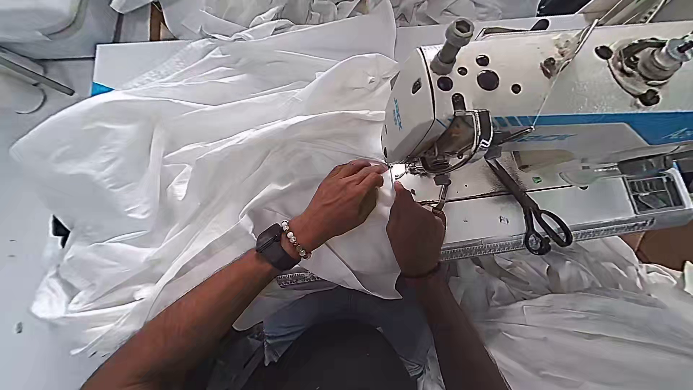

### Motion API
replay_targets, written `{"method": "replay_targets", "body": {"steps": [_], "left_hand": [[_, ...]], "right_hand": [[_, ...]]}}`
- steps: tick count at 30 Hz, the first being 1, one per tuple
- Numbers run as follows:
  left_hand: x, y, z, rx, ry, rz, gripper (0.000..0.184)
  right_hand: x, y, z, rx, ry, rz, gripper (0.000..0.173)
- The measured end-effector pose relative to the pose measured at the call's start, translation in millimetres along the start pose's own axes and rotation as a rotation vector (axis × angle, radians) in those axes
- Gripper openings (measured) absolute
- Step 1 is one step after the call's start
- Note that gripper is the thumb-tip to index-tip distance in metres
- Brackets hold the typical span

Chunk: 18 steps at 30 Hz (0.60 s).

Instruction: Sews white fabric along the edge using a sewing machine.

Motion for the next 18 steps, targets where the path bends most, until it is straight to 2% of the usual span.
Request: {"method": "replay_targets", "body": {"steps": [5, 8, 9, 11, 13, 14, 15, 16, 18], "left_hand": [[-15.7, -4.4, 6.0, 0.024, -0.126, 0.049, 0.036], [12.7, 17.6, -6.9, 0.002, -0.221, 0.096, 0.029], [29.6, 36.7, -10.1, -0.097, -0.193, 0.117, 0.025], [57.4, 88.3, -9.2, -0.535, -0.051, 0.198, 0.025], [71.8, 131.3, -13.9, -0.954, 0.178, 0.312, 0.043], [76.7, 131.8, -19.2, -1.029, 0.328, 0.342, 0.048], [75.6, 112.8, -25.1, -0.947, 0.461, 0.307, 0.046], [66.1, 84.0, -28.0, -0.770, 0.520, 0.201, 0.039], [30.3, 27.6, -25.5, -0.263, 0.370, -0.121, 0.025]], "right_hand": [[-3.9, -10.0, 9.5, -0.062, 0.113, 0.006, 0.041], [-6.7, -8.2, 10.8, 0.015, 0.133, -0.012, 0.042], [-7.7, -1.5, 9.1, 0.052, 0.124, -0.032, 0.040], [-8.9, 15.9, 6.7, 0.083, 0.088, -0.076, 0.041], [-5.6, 25.8, 7.9, 0.087, 0.040, -0.072, 0.041], [-4.5, 27.3, 8.6, 0.088, 0.039, -0.064, 0.041], [-4.7, 26.1, 10.2, 0.080, 0.050, -0.053, 0.041], [-5.6, 24.4, 11.4, 0.057, 0.063, -0.046, 0.043], [-5.4, 18.5, 7.8, -0.008, 0.015, -0.066, 0.043]]}}
Point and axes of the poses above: each hand's wrist, its own y-axis away from the middle knuckle, its own z-axis out of the palm, x = y × z, the point moved 9 cm from there along -y, towards the middle knuckle, and after that the axes turned 13 degrees about -y, right-handed, at the moved point
